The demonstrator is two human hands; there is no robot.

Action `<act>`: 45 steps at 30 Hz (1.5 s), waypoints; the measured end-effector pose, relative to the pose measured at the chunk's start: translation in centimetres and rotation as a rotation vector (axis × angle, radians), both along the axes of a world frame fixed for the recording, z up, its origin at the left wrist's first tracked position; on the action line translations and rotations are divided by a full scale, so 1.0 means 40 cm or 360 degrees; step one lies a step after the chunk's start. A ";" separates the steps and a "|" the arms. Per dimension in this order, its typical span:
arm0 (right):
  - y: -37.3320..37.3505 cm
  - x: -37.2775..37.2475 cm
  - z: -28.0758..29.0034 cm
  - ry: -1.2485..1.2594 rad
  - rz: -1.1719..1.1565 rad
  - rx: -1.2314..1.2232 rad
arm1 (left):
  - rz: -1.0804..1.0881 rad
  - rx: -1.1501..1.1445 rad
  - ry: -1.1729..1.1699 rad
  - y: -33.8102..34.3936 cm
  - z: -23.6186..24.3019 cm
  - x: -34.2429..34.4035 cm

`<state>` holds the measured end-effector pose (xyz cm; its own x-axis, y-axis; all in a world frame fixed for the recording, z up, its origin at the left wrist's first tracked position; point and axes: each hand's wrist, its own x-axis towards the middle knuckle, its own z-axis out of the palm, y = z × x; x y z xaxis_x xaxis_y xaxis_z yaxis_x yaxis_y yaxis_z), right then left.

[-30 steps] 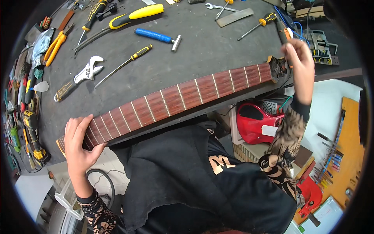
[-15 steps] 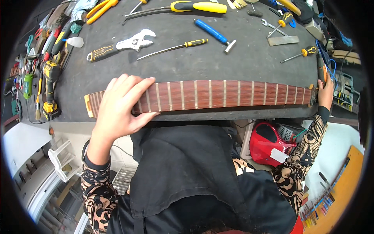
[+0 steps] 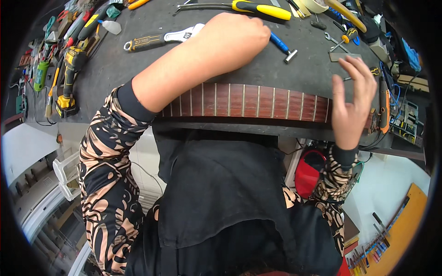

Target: The person files the edges of the frets on a guitar neck using a metal file. They repeatedly run the file along the fret edges, frequently pausing to wipe the fretboard with a cloth and visually inspect the work.

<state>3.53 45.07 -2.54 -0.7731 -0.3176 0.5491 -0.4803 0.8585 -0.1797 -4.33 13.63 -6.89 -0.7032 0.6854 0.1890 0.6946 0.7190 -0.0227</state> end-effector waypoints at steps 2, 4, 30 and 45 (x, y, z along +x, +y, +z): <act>-0.079 0.017 -0.003 -0.0149 0.0101 -0.0278 | 0.0071 0.0454 -0.0094 -0.022 0.070 0.010; -0.157 0.008 -0.009 -0.0345 0.0319 -0.0662 | 0.0189 0.0836 -0.0409 -0.066 0.197 0.063; -0.703 0.028 0.029 -0.1305 0.0813 -0.0530 | 0.0929 0.2107 -0.1131 -0.638 0.045 0.593; -0.781 0.116 -0.097 -0.0596 0.0968 0.0091 | 0.1259 0.2244 -0.1518 -0.661 0.017 0.521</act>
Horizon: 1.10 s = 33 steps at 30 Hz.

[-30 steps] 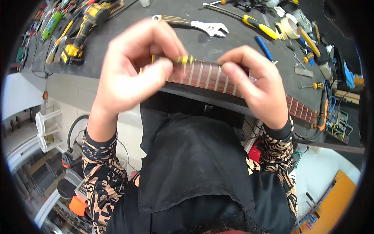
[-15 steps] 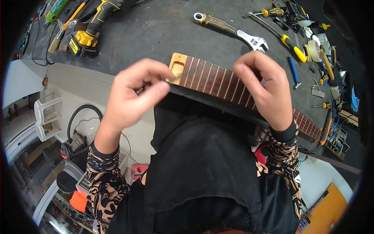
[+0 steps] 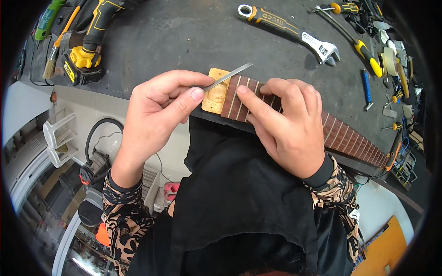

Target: The person files the edges of the frets on a guitar neck using a metal file. They repeatedly run the file along the fret edges, frequently pausing to wipe the fretboard with a cloth and visually inspect the work.

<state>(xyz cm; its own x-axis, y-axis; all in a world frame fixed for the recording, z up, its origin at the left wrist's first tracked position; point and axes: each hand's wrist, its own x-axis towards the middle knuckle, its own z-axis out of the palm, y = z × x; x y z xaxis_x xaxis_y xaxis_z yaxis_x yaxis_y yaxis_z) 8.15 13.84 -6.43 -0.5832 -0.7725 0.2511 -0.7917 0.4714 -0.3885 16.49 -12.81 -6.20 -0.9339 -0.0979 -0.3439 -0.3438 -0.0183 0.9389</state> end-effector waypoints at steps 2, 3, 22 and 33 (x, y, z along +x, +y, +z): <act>0.001 0.005 0.002 0.0010 -0.0031 0.0021 | 0.0003 -0.0035 -0.0034 0.003 0.003 0.004; 0.002 0.006 0.001 0.0009 -0.0039 0.0026 | 0.0007 -0.0054 -0.0049 0.005 0.005 0.007; 0.011 -0.001 -0.003 -0.0046 0.0004 0.0020 | -0.0156 -0.0660 0.0581 0.001 -0.023 -0.023; 0.011 -0.002 -0.001 -0.0055 0.0012 0.0008 | -0.0128 -0.0781 0.0434 0.001 0.001 0.049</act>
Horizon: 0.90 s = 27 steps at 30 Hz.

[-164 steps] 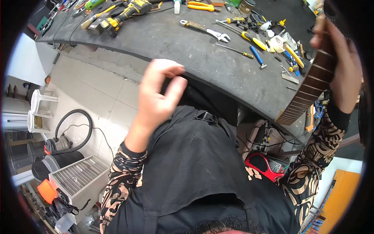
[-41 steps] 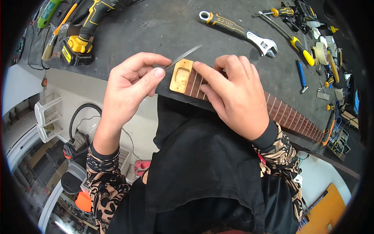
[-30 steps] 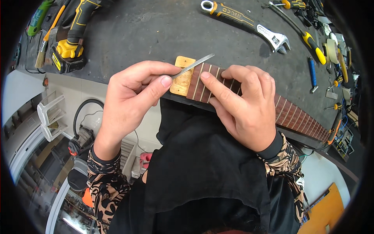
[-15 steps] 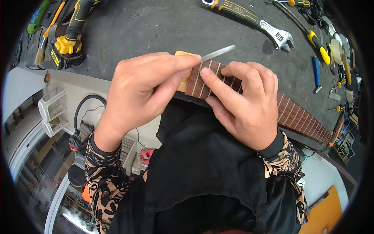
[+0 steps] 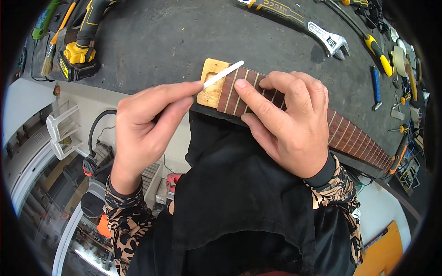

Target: The person files the edges of the frets on a guitar neck using a metal file. They repeatedly run the file along the fret edges, frequently pausing to wipe the fretboard with a cloth and visually inspect the work.

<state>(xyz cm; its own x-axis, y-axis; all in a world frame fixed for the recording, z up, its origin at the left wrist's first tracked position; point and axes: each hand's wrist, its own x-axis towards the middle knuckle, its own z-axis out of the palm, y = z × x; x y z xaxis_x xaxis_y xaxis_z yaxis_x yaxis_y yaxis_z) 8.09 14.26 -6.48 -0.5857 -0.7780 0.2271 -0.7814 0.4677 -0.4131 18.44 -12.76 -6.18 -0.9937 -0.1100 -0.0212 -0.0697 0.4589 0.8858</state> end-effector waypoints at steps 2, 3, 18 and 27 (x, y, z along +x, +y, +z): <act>0.002 0.001 -0.005 0.0011 0.0003 -0.0019 | -0.0269 -0.0402 0.0144 0.008 0.017 -0.047; 0.004 0.000 -0.007 0.0014 0.0005 -0.0029 | -0.0403 -0.0602 0.0215 0.015 0.020 -0.070; 0.034 0.005 -0.005 0.0005 -0.0016 0.0010 | -0.0039 -0.0051 -0.0003 0.027 0.012 -0.001; 0.053 0.007 0.017 -0.0037 -0.0048 0.0068 | -0.0225 -0.0207 0.0331 0.054 -0.019 -0.073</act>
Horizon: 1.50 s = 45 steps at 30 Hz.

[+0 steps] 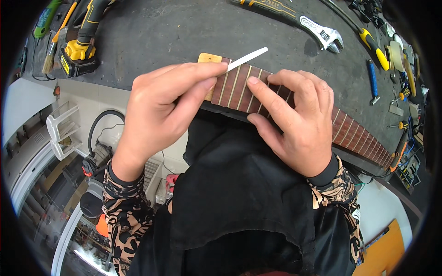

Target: The person files the edges of the frets on a guitar neck using a metal file. They repeatedly run the file along the fret edges, frequently pausing to wipe the fretboard with a cloth and visually inspect the work.

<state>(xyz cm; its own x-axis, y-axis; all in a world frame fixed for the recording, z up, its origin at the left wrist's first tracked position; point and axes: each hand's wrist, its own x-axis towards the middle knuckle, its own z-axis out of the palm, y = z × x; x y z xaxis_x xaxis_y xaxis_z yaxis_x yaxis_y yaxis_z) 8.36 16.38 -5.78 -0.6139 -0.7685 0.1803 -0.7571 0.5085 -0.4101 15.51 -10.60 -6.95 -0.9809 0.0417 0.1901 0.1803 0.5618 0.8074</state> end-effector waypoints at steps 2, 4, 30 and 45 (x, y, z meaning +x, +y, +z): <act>0.010 0.000 0.002 0.0010 -0.0006 0.0022 | 0.0088 0.0176 -0.0191 0.002 0.011 0.025; 0.017 0.001 0.000 0.0017 -0.0014 0.0030 | 0.0147 0.0260 -0.0354 0.003 0.027 0.052; 0.066 0.007 -0.008 0.0079 -0.0040 -0.0010 | -0.0160 -0.0635 0.0173 0.096 0.027 -0.028; 0.116 0.007 -0.004 0.0041 -0.0078 0.0007 | -0.0100 -0.0551 0.0099 0.129 0.036 -0.011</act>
